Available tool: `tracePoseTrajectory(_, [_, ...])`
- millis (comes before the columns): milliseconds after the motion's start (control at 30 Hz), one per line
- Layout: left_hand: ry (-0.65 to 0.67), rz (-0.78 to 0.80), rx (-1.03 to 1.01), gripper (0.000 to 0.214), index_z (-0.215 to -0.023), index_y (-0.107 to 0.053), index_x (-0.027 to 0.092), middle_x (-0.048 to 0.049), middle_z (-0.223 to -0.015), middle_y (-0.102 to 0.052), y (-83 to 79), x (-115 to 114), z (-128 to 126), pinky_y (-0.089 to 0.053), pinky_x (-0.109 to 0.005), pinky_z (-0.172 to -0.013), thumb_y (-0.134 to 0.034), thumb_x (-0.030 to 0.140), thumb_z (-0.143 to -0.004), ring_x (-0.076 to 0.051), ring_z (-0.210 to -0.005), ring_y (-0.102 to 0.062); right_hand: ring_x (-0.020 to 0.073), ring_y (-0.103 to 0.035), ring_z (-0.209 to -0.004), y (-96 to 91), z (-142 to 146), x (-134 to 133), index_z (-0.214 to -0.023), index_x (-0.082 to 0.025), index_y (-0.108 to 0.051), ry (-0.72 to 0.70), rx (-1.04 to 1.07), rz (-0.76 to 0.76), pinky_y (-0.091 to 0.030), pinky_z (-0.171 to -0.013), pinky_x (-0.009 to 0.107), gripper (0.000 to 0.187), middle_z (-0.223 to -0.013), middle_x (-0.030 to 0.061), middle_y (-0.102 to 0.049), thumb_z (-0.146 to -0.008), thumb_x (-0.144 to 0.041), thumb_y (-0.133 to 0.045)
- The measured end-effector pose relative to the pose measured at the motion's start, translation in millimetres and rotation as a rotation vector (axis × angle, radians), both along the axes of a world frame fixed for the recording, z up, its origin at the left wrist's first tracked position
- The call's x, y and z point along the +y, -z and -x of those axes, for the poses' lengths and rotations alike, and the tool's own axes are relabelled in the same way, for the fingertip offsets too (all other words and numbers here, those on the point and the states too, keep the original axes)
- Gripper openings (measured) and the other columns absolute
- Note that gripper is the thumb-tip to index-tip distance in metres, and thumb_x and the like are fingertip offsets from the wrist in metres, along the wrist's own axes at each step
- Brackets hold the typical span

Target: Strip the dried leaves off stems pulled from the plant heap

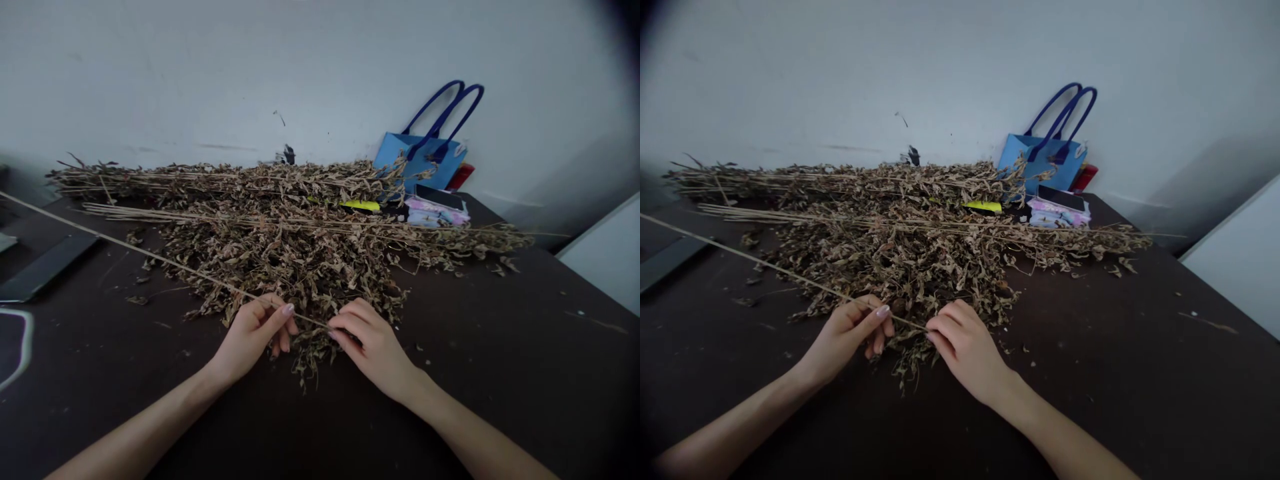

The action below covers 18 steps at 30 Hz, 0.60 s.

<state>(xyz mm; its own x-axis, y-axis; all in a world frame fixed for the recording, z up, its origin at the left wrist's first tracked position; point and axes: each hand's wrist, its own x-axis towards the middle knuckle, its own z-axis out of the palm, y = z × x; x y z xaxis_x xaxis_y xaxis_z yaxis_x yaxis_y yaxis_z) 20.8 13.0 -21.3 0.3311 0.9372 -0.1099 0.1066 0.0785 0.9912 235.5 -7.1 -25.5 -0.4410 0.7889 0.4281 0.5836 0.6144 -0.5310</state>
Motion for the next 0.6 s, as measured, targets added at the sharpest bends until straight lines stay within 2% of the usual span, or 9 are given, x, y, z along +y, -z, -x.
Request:
tracePoseTrajectory(233, [-0.014,0.029,-0.011,0.030,-0.068,-0.052,0.015,0.0023,-0.049,-0.055,2.1,2,2,-0.039,-0.016,-0.037,-0.049,0.038,-0.087,-0.007,-0.039,-0.049,0.0163,-0.048,-0.082,2.0,1,0,-0.097,-0.018,-0.058,0.011,0.011,0.004,-0.043,-0.075,0.032,0.012,-0.084,0.0049,-0.055,-0.088,-0.016,-0.050])
tracePoseTrajectory(333, [-0.021,0.053,-0.008,0.032,-0.066,-0.050,0.015,0.0032,-0.047,-0.054,1.2,2,2,-0.039,-0.016,-0.036,-0.048,0.039,-0.087,-0.007,-0.037,-0.049,0.0161,-0.048,-0.080,1.9,2,0,-0.094,-0.019,-0.059,-0.007,-0.001,0.001,-0.043,-0.073,0.032,0.013,-0.083,0.0047,-0.054,-0.089,-0.016,-0.048])
tracePoseTrajectory(500, [-0.043,0.042,-0.045,0.023,-0.078,-0.050,0.015,0.0012,-0.065,-0.060,-0.9,-2,-1,-0.044,-0.017,-0.041,-0.051,0.037,-0.087,-0.007,-0.045,-0.054,0.0152,-0.048,-0.078,1.9,7,-2,-0.089,-0.018,-0.059,0.002,0.014,-0.007,-0.043,-0.072,0.031,0.011,-0.080,0.0039,-0.054,-0.088,-0.015,-0.048])
tracePoseTrajectory(600, [0.008,0.052,-0.037,0.019,-0.085,-0.052,0.016,0.0015,-0.072,-0.058,-0.2,-6,-4,-0.045,-0.018,-0.042,-0.055,0.035,-0.084,-0.007,-0.048,-0.055,0.0156,-0.048,-0.077,2.6,11,-4,-0.087,-0.018,-0.059,0.016,0.003,-0.024,-0.043,-0.072,0.031,0.013,-0.079,0.0039,-0.054,-0.087,-0.014,-0.047])
